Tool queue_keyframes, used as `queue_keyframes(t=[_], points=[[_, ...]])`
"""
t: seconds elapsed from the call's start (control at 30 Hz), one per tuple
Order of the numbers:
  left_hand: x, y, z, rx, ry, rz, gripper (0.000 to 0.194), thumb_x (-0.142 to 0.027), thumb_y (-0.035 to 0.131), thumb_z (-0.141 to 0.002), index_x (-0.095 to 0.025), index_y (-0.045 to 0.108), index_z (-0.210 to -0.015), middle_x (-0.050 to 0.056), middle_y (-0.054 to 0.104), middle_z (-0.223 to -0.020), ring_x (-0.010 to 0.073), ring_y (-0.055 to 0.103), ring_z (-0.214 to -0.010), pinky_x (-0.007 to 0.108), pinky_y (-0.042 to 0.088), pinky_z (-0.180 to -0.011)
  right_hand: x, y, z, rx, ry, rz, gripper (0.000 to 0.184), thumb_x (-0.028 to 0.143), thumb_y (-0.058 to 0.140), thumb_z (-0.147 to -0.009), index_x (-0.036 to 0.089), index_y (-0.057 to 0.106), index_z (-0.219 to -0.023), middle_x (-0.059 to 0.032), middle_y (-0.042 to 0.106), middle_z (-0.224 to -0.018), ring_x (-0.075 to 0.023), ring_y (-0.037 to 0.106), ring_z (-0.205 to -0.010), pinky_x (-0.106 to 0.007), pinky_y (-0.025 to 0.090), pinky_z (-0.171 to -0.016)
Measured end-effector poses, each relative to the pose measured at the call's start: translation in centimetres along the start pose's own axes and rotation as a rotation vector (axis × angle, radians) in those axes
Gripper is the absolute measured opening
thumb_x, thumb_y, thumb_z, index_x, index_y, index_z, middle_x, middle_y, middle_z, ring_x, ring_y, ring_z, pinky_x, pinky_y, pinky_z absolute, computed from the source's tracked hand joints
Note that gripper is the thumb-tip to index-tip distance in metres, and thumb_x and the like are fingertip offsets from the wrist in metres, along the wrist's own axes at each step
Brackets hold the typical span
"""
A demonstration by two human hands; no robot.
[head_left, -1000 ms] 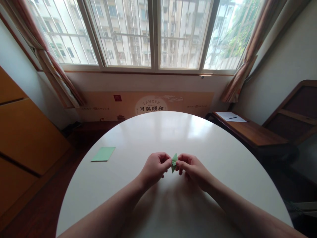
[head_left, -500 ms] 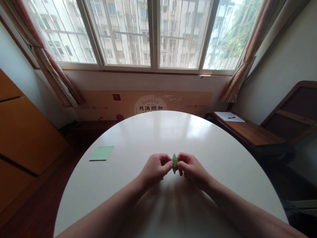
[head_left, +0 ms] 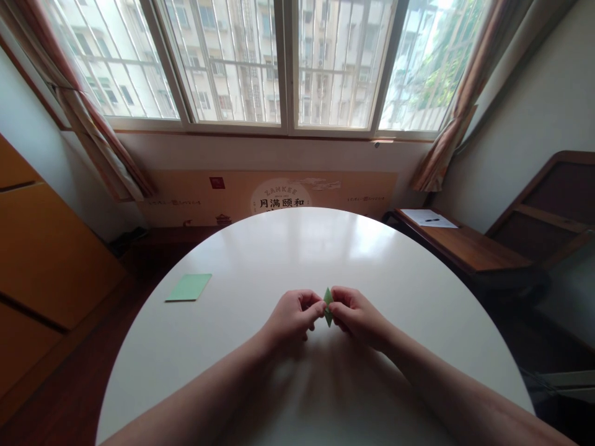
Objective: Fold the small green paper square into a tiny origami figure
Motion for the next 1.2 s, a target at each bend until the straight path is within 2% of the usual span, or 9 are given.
queue_keyframes(t=[0.13, 0.3, 0.47, 0.6, 0.67, 0.73, 0.9, 1.0, 1.2], points=[[-0.2, 0.0, 0.0, 0.014, 0.006, 0.022, 0.026, -0.038, 0.063, -0.078, -0.015, 0.060, -0.067, -0.003, 0.055, -0.053, 0.0082, 0.047, -0.042, 0.017, 0.040, -0.034, 0.0, 0.3, 0.0, 0.040, -0.017, -0.041, 0.012, 0.027, 0.057, -0.076, 0.019, 0.052, -0.068, 0.0054, 0.050, -0.050, -0.0088, 0.042, -0.043, -0.020, 0.030, -0.039], [-0.7, -0.7, 0.0, -0.032, 0.025, 0.068, 0.026, -0.035, 0.065, -0.077, -0.015, 0.057, -0.063, -0.003, 0.053, -0.052, 0.0080, 0.047, -0.042, 0.017, 0.040, -0.034, -0.1, 0.4, 0.1, 0.090, -0.016, -0.094, 0.023, 0.038, 0.062, -0.082, 0.019, 0.053, -0.072, 0.0023, 0.056, -0.059, -0.0103, 0.048, -0.048, -0.020, 0.034, -0.039], [-0.6, -1.2, -0.1, -0.061, 0.018, 0.102, 0.028, -0.039, 0.063, -0.080, -0.014, 0.058, -0.067, -0.002, 0.052, -0.054, 0.0091, 0.048, -0.046, 0.017, 0.041, -0.035, 0.2, 0.4, 0.0, 0.086, -0.033, -0.112, 0.023, 0.038, 0.069, -0.077, 0.018, 0.059, -0.081, 0.0006, 0.060, -0.070, -0.0115, 0.053, -0.055, -0.019, 0.039, -0.040], [-0.9, -1.5, 0.0, -0.085, 0.064, 0.107, 0.031, -0.044, 0.063, -0.082, -0.013, 0.063, -0.082, 0.003, 0.061, -0.069, 0.0130, 0.057, -0.055, 0.019, 0.044, -0.035, 0.3, 0.0, -0.1, 0.027, -0.022, -0.133, 0.017, 0.033, 0.067, -0.075, 0.018, 0.058, -0.078, 0.0004, 0.060, -0.070, -0.0117, 0.052, -0.056, -0.018, 0.039, -0.038], [-1.5, -2.0, 0.2, -0.144, 0.139, 0.092, 0.030, -0.043, 0.064, -0.083, -0.014, 0.063, -0.091, 0.006, 0.066, -0.083, 0.0142, 0.062, -0.060, 0.019, 0.046, -0.037, 0.2, -0.2, -0.1, -0.001, -0.009, -0.153, 0.015, 0.031, 0.065, -0.075, 0.018, 0.057, -0.077, 0.0009, 0.059, -0.068, -0.0117, 0.052, -0.055, -0.018, 0.038, -0.038], [-2.1, -2.3, 0.5, -0.173, 0.213, 0.057, 0.026, -0.038, 0.066, -0.083, -0.015, 0.064, -0.096, 0.006, 0.067, -0.087, 0.0152, 0.064, -0.063, 0.019, 0.048, -0.040, 0.1, -0.2, -0.1, -0.012, -0.001, -0.169, 0.013, 0.030, 0.063, -0.074, 0.019, 0.056, -0.077, 0.0011, 0.059, -0.067, -0.0118, 0.052, -0.055, -0.018, 0.038, -0.038], [-2.8, -2.1, 0.7, -0.152, 0.307, -0.085, 0.016, -0.024, 0.066, -0.082, -0.016, 0.070, -0.094, 0.008, 0.072, -0.089, 0.0160, 0.066, -0.068, 0.018, 0.048, -0.045, 0.2, 0.0, 0.0, 0.010, -0.022, -0.165, 0.015, 0.031, 0.063, -0.076, 0.019, 0.056, -0.079, 0.0012, 0.060, -0.067, -0.0117, 0.053, -0.056, -0.019, 0.039, -0.040], [-2.6, -2.2, 0.7, -0.173, 0.283, -0.117, 0.016, -0.025, 0.066, -0.082, -0.015, 0.071, -0.094, 0.007, 0.073, -0.085, 0.0165, 0.067, -0.068, 0.019, 0.049, -0.046, 0.3, 0.2, 0.0, 0.022, -0.052, -0.124, 0.012, 0.029, 0.062, -0.076, 0.018, 0.057, -0.081, 0.0012, 0.060, -0.068, -0.0115, 0.053, -0.055, -0.019, 0.039, -0.040], [-2.6, -2.4, 0.7, -0.196, 0.232, -0.019, 0.014, -0.028, 0.065, -0.082, -0.014, 0.067, -0.084, 0.005, 0.069, -0.070, 0.0155, 0.064, -0.058, 0.020, 0.049, -0.041, 0.4, 0.5, 0.2, 0.025, -0.085, -0.033, 0.004, 0.021, 0.060, -0.076, 0.018, 0.058, -0.078, 0.0007, 0.060, -0.068, -0.0115, 0.053, -0.056, -0.018, 0.040, -0.041]])
Point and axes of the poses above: each hand's wrist, its own z-axis away from the middle knuckle, its own y-axis out of the palm, x = y × z, the point moved 8 cm from there along -z, towards the middle knuckle
